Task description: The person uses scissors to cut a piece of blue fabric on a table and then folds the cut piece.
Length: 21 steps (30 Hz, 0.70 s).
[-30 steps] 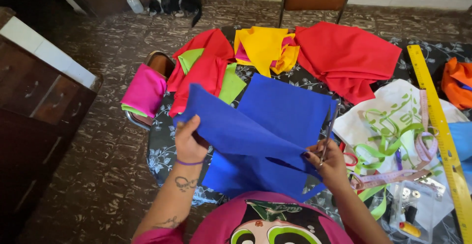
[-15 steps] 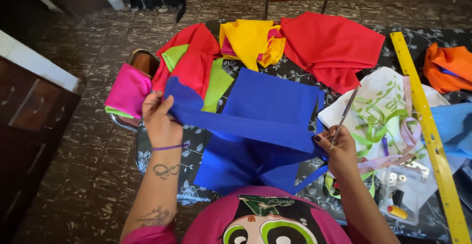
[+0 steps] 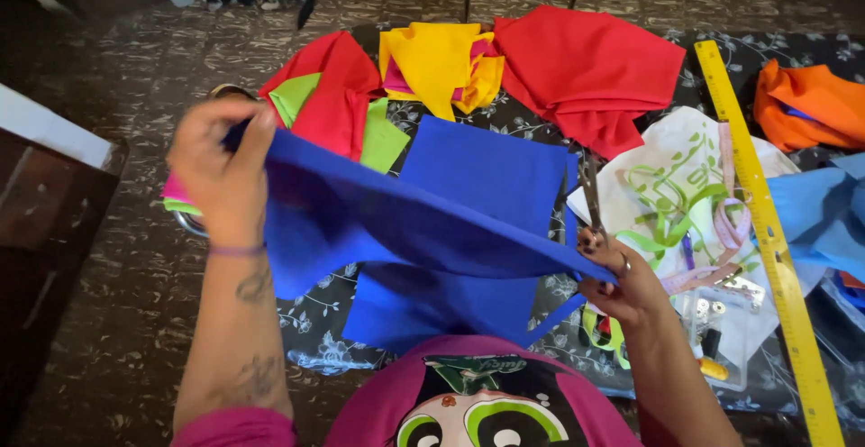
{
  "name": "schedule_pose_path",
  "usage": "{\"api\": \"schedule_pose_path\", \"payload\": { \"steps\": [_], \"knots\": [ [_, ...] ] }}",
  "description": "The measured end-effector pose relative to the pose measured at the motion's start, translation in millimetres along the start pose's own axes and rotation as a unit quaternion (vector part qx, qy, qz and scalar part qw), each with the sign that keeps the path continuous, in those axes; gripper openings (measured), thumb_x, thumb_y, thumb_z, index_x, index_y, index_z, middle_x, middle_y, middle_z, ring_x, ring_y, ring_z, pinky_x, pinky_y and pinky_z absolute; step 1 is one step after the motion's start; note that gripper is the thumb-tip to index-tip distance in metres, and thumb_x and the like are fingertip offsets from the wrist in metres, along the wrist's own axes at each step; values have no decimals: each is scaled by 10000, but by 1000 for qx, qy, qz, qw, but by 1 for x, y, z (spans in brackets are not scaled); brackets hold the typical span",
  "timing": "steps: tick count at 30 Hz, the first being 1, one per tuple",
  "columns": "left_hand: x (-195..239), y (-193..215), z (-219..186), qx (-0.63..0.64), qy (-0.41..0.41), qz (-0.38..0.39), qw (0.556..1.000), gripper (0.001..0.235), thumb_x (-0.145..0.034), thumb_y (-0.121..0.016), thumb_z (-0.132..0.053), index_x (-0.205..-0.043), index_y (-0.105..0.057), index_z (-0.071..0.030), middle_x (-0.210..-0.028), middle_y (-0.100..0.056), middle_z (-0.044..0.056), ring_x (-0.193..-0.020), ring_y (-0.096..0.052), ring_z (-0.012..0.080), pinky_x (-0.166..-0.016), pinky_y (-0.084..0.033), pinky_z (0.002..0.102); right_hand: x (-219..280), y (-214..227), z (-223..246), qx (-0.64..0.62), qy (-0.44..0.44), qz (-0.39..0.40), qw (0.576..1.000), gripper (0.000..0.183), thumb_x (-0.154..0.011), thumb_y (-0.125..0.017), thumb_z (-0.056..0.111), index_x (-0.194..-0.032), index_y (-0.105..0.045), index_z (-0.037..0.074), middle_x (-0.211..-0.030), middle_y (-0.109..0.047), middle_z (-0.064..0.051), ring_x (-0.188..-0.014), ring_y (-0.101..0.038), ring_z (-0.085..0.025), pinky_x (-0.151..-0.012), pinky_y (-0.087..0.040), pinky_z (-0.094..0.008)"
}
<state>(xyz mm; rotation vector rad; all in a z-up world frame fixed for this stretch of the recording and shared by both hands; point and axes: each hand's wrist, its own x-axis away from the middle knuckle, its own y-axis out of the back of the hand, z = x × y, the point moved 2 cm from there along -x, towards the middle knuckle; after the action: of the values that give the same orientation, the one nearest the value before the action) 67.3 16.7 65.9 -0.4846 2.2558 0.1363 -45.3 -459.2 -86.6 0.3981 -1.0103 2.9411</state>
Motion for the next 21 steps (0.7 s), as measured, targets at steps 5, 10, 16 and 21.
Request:
{"api": "schedule_pose_path", "payload": {
  "steps": [5, 10, 16, 21],
  "knots": [
    [30, -47, 129, -290, 217, 145, 921, 828, -891, -900, -308, -1527, -519, 60, -1402, -632, 380, -1272, -664, 506, -1134, -481, 610, -62, 87, -69, -40, -132, -146, 980, 44, -963, -636, 67, -965, -610, 103, -583, -419, 25, -480, -445, -91, -502, -385, -243],
    [168, -105, 157, -255, 222, 311, 888, 767, -823, -890, -211, -1473, -561, 27, -1481, -598, 292, -1439, -533, 477, -1227, -389, 602, -74, 124, -135, 4, -174, -262, 949, 101, -969, -658, -12, -908, -580, -29, -647, -510, -77, -611, -662, -217, -595, -556, -315],
    [309, -90, 182, -298, 148, 438, 835, 728, -746, -920, -428, -1392, -702, -174, -1483, -641, 170, -1385, -622, 375, -1169, -491, 510, -50, 157, -163, 191, -104, -330, 919, 78, -1081, -482, 132, -1094, -416, 92, -1152, -715, -223, -790, -787, -342, -575, -652, -368],
    [302, -10, 184, -475, 223, 308, 793, 857, -763, -936, -430, -1487, -621, -95, -1535, -558, 268, -1417, -550, 475, -1169, -426, 626, -51, 153, -154, 330, -70, -321, 885, 284, -965, -732, 17, -1110, -489, -9, -1177, -742, -282, -665, -781, -361, -494, -652, -395]
  ]
}}
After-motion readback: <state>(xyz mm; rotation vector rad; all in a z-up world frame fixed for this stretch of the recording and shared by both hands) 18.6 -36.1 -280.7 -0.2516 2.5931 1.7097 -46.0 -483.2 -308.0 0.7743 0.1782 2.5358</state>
